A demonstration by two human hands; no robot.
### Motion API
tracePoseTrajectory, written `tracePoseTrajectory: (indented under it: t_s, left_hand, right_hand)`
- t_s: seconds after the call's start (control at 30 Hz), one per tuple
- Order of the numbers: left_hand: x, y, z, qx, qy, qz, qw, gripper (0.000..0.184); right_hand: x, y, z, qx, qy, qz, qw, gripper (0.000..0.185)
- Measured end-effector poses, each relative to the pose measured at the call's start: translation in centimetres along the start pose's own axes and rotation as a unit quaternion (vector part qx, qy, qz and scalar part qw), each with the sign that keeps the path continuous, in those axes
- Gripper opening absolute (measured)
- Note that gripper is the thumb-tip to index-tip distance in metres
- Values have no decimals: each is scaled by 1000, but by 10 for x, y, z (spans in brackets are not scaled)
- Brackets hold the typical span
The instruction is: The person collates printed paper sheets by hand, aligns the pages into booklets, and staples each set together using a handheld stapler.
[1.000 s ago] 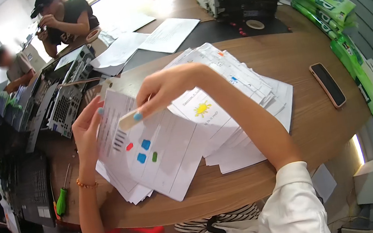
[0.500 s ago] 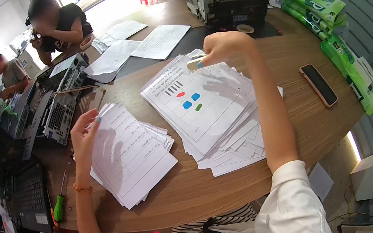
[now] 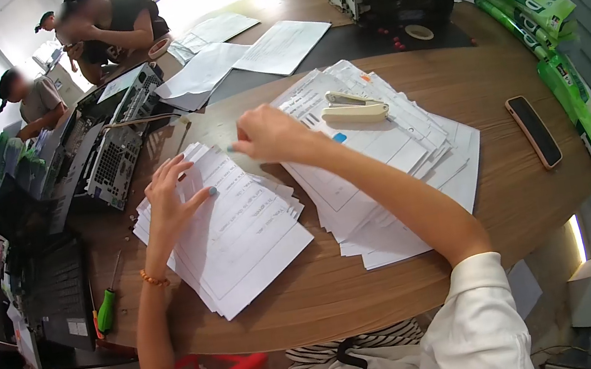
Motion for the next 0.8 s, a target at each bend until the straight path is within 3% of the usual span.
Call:
tracePoseTrajectory:
  t_s: [0.07, 0.17, 0.23, 0.27, 0.33, 0.43, 0.53, 0.63, 0.73, 0.8]
  left_hand:
    - [-6, 3, -3, -2, -29, 18, 999, 36]
    - [-14, 7, -8, 19, -102, 58, 993, 24]
    - [-5, 8, -14, -2, -243, 5, 970, 16]
    - [-7, 8, -18, -6, -241, 7, 970, 16]
    - [-1, 7, -23, -31, -278, -49, 959, 11]
    - [-5, 8, -28, -55, -250, -49, 965, 10]
    - [4, 6, -24, -31, -314, -85, 945, 10]
    - [12, 5, -28, -39, -369, -104, 923, 9]
    - [10, 6, -30, -33, -379, -108, 919, 11]
    - [4, 8, -34, -30, -342, -88, 935, 13]
  right_hand:
    - [14, 0, 0, -21, 50, 50, 997, 27]
    - [21, -1, 5, 6, 151, 46, 987, 25]
    - [24, 2, 11, 8, 176, 66, 982, 24]
    - [24, 2, 16, 12, 201, 90, 975, 22]
    - [27, 1, 14, 9, 203, 84, 976, 19]
    - [30, -3, 7, -13, 184, 82, 979, 19]
    - [33, -2, 1, 11, 162, 71, 984, 27]
    - [43, 7, 1, 68, 16, 29, 997, 45]
    - [47, 20, 15, 125, 67, -10, 990, 38]
    - [45, 24, 20, 102, 112, 1, 988, 34]
Point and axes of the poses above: each hand's wrist, its own y-axis towards the middle knuckle, its own x-axis out of the palm, z = x × y, the point moved 9 cm from there along y, towards the middle knuckle, and after that the axes turned 1 degree about x, right-handed, at the moved point
